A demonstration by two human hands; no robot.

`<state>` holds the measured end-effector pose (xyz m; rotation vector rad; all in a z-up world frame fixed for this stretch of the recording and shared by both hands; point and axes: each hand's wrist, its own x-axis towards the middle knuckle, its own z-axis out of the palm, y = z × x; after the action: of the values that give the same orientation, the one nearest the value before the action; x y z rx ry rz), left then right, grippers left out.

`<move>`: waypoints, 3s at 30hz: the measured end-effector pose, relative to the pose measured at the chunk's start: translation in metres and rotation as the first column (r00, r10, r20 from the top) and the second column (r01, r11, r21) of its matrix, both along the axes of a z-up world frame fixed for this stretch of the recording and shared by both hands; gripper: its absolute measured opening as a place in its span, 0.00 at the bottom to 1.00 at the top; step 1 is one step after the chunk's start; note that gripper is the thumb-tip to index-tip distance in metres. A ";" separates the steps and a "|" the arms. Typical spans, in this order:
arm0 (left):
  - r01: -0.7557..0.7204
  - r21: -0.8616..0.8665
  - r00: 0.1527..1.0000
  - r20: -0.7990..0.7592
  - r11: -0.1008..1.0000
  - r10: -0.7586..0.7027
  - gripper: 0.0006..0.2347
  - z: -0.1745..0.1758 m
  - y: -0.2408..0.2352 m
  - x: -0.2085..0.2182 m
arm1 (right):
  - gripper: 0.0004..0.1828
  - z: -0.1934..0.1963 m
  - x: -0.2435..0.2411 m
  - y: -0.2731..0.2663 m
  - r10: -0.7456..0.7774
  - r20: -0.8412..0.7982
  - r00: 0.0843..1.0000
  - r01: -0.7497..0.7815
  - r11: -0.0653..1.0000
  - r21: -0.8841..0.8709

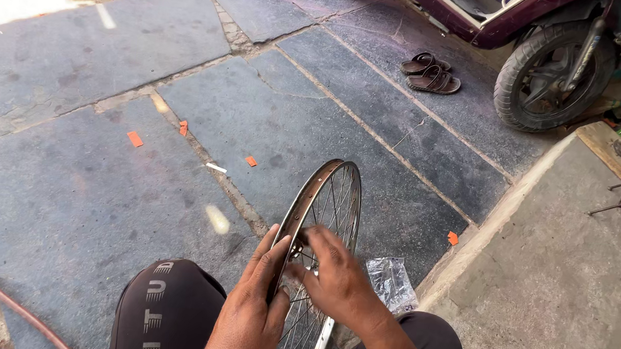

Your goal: The person sits on the ground and works on a bicycle wheel, using a small metal tool to adjust the spokes and rim. The person repeatedly rotates the wheel and manipulates the components with both hands.

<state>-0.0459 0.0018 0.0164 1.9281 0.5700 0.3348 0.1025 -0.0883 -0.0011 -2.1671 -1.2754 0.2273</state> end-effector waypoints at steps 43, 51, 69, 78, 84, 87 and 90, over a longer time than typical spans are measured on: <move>-0.013 0.070 0.993 0.116 0.997 0.005 0.33 -0.016 -0.001 -0.005 | 0.13 -0.041 -0.037 -0.005 -0.271 -0.121 0.955 0.296 0.898 0.325; -0.029 0.053 0.995 0.092 0.998 0.024 0.33 -0.015 -0.005 -0.007 | 0.17 -0.002 -0.011 0.003 -0.125 -0.547 0.828 0.202 0.976 0.084; -0.028 0.084 0.996 0.090 0.996 0.021 0.34 -0.012 -0.002 -0.009 | 0.15 -0.015 -0.040 0.014 -0.234 0.273 0.933 0.081 0.876 0.475; -0.127 0.252 0.977 0.198 0.959 0.078 0.39 -0.087 -0.028 -0.029 | 0.05 -0.061 -0.005 -0.023 -0.256 0.059 0.965 0.187 0.826 0.532; -0.136 0.161 0.958 0.272 0.978 0.089 0.38 -0.097 -0.037 -0.025 | 0.12 -0.091 -0.037 -0.036 0.000 -0.221 0.975 0.129 0.812 0.569; -0.099 0.129 0.977 0.199 0.987 0.072 0.38 -0.079 -0.038 -0.021 | 0.13 -0.098 -0.013 -0.032 0.090 -0.579 0.810 0.228 0.861 0.454; 0.005 0.124 0.990 0.138 0.992 -0.022 0.41 -0.049 -0.029 -0.016 | 0.18 -0.096 -0.007 -0.030 0.181 -0.676 0.714 0.174 0.890 0.422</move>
<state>-0.0621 -0.0271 -0.0327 2.0071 0.4527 0.5021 0.0951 -0.1180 -0.0969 -1.4289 -0.7694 0.6226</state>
